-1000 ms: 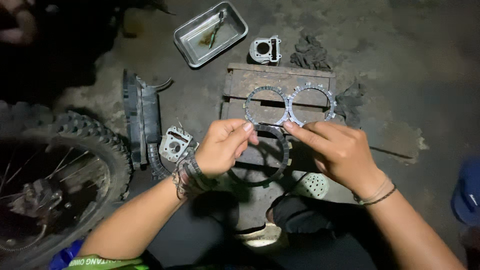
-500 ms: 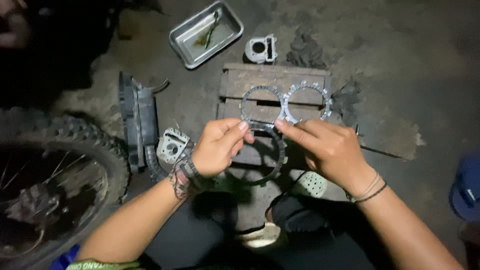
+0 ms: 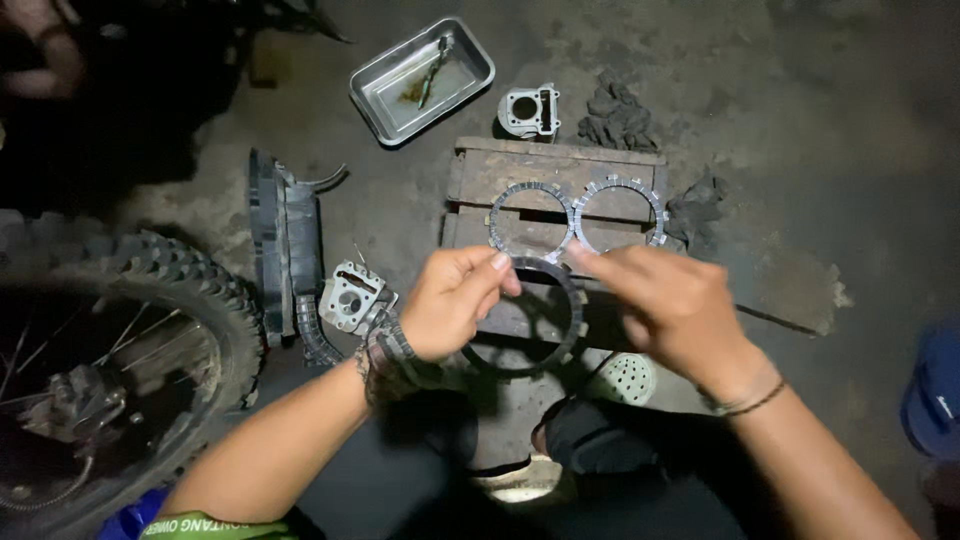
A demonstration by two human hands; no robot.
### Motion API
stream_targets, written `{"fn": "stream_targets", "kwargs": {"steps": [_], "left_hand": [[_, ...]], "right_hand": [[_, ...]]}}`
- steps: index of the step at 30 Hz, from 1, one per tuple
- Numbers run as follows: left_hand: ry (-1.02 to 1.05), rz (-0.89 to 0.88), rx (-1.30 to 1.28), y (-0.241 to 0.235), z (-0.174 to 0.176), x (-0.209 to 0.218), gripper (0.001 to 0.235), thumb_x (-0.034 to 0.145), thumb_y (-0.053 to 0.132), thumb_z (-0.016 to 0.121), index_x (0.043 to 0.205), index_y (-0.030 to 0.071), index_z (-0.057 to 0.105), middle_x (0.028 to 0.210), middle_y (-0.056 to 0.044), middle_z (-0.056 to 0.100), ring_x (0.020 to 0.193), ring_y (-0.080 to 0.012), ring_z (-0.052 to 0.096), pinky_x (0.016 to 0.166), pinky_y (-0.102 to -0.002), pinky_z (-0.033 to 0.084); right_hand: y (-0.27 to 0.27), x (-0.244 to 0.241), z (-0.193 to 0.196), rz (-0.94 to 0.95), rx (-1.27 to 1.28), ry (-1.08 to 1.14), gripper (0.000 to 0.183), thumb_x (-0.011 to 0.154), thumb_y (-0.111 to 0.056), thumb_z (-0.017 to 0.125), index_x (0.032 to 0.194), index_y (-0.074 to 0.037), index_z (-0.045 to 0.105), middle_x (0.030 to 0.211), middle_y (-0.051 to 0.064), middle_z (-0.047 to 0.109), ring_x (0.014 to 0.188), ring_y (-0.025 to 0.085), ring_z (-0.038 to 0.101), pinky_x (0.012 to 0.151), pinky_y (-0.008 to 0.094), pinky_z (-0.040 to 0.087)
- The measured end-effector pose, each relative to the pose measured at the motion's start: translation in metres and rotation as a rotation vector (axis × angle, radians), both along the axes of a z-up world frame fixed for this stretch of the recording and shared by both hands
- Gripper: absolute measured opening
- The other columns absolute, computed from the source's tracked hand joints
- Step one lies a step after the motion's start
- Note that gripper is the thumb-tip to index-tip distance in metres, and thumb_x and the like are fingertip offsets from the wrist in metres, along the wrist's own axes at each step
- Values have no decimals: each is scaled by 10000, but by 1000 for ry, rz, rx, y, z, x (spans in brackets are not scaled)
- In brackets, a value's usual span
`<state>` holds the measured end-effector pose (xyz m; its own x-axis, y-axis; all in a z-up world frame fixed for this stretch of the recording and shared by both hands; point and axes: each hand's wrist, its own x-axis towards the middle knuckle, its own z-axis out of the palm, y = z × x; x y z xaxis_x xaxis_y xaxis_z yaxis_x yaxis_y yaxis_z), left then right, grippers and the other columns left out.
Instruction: The person holds a circular metal part and uses a small tool to scrape or clean its inner surface. They rotate the part and continue scraping along the circumference, with other similar parts and engine components visible nearby.
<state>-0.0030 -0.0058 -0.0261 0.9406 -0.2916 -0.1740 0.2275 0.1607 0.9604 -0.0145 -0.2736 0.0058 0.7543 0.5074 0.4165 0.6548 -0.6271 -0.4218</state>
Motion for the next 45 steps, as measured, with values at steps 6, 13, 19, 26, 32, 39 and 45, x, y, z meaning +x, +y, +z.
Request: {"fn": "stream_targets", "kwargs": {"steps": [6, 13, 19, 26, 32, 39, 45], "left_hand": [[-3, -5, 21, 1, 16, 0, 350, 1055, 200, 518, 854, -5, 717, 427, -39, 414, 372, -70, 372, 372, -204, 283], [-30, 8, -2, -4, 9, -1, 350, 1059, 185, 526, 849, -22, 714, 422, -36, 413, 385, -62, 366, 391, -189, 287], [-48, -4, 11, -1, 13, 0, 349, 1057, 175, 515, 840, -17, 709, 423, -36, 428, 370, -67, 395, 381, -190, 307], [-57, -26, 23, 2, 24, -1, 354, 1059, 191, 519, 842, -13, 711, 435, -38, 441, 404, -63, 394, 409, -190, 312], [-68, -44, 74, 2, 16, 4, 364, 1066, 184, 509, 829, -7, 707, 431, -26, 454, 416, -61, 380, 428, -189, 303], [-42, 18, 9, -3, -10, 5, 353, 1064, 201, 525, 869, -28, 710, 430, -51, 454, 368, -76, 436, 390, -181, 338], [8, 83, -7, 0, -5, 5, 374, 1068, 245, 512, 905, -23, 715, 443, -76, 437, 342, -123, 445, 375, -209, 369]], "right_hand": [[-15, 2, 8, -82, 69, 45, 601, 839, 87, 556, 1356, -171, 719, 941, 46, 752, 743, 322, 704, 656, 437, 564], [-1, -7, 9, -42, 17, 35, 591, 790, 71, 584, 1304, -182, 732, 955, 65, 751, 743, 351, 712, 643, 467, 569], [5, -6, 13, -58, -47, -22, 611, 825, 96, 542, 1328, -202, 721, 974, 53, 735, 772, 326, 711, 686, 428, 570], [6, -4, 12, -47, -65, -41, 550, 877, 59, 538, 1310, -219, 732, 959, 47, 735, 786, 310, 719, 695, 409, 569], [-4, -2, 18, -73, -109, -52, 528, 879, 34, 603, 1318, -235, 724, 928, 50, 751, 784, 285, 732, 681, 368, 576], [-19, -8, -5, -160, -55, -23, 509, 871, 23, 603, 1296, -218, 747, 926, 22, 757, 780, 306, 726, 682, 411, 573], [-14, -8, 4, -195, 12, 68, 589, 824, 78, 601, 1332, -186, 734, 884, 77, 762, 729, 348, 721, 637, 450, 572]]}}
